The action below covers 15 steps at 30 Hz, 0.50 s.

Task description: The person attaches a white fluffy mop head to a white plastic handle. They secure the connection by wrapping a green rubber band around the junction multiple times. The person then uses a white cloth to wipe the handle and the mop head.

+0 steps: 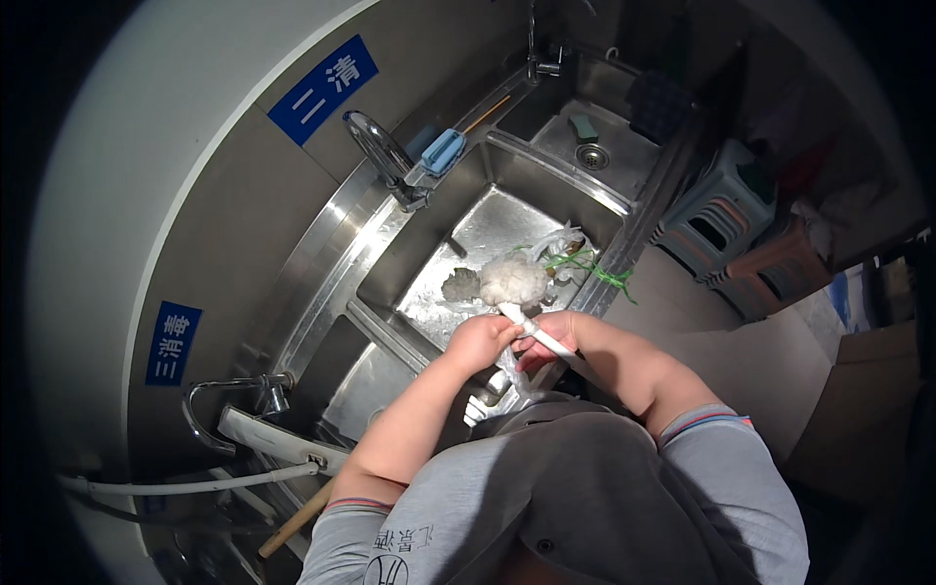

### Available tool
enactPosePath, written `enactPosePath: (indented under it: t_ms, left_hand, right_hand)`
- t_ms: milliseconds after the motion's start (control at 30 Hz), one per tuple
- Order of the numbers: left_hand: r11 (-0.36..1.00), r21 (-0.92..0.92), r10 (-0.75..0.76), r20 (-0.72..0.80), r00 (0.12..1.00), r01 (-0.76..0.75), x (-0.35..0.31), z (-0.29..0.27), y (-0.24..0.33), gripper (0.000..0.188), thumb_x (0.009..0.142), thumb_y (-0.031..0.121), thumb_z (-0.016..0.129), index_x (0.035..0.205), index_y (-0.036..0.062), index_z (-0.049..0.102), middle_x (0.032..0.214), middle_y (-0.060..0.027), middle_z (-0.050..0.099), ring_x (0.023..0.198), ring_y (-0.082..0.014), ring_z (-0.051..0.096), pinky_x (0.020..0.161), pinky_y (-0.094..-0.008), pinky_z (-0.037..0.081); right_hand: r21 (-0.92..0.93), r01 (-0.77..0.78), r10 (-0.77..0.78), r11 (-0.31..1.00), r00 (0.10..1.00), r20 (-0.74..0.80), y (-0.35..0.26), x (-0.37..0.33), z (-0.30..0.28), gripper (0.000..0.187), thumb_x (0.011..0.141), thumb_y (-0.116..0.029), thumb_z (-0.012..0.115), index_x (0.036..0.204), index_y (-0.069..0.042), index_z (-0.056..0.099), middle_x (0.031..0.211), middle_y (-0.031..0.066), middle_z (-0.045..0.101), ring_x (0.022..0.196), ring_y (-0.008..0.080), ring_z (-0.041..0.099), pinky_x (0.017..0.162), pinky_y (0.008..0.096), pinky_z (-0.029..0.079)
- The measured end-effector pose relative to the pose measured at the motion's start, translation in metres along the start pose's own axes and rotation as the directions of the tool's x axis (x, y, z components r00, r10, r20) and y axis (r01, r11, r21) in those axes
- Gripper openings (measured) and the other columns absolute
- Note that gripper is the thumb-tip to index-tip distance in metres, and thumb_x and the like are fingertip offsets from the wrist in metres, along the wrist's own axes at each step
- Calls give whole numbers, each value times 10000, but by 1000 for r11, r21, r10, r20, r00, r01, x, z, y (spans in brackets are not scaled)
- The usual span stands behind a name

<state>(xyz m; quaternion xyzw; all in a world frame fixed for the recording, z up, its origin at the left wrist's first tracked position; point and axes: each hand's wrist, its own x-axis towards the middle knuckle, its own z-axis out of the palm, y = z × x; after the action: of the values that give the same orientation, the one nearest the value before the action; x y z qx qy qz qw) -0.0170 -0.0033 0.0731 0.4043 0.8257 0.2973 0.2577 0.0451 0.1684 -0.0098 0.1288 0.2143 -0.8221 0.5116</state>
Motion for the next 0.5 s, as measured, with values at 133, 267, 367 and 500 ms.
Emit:
enactPosePath:
  t_ms: [133,267,367,500]
  left_hand:
    - [998,55,-5,-21,1000,6,-4,-7,18,218,829,296,536,866,112,646,787,-125,620,726,-303,589,631,-360,464]
    - [953,290,-59,-96,994,85,-11,5,20,275,848,340,482,793,119,636,737,-119,618,697,-309,593,600,-399,468]
    - [918,351,-135,-158,978,183,-12,10,21,275,853,338,475,782,125,633,710,-125,615,676,-310,595,591,-410,469]
    - [934,290,-169,-153,974,208,-11,15,26,307,859,360,460,778,117,629,701,-136,612,679,-323,594,605,-429,466]
  right_hand:
    - [-309,41,-66,950,995,-71,-3,0,-2,172,813,-71,553,980,-31,540,926,91,607,808,219,598,744,305,487]
    - [-934,-146,-511,325,804,-304,-26,-9,10,178,767,-241,615,908,-140,654,877,41,635,852,160,564,750,293,438]
    - [-769,-491,-833,-409,544,96,-19,-18,18,261,759,-275,524,896,-90,647,861,103,635,832,242,591,750,338,456]
    - [-775,-593,-876,-221,469,-109,-19,-29,48,284,737,-278,504,845,-47,631,824,139,631,778,296,605,708,397,477]
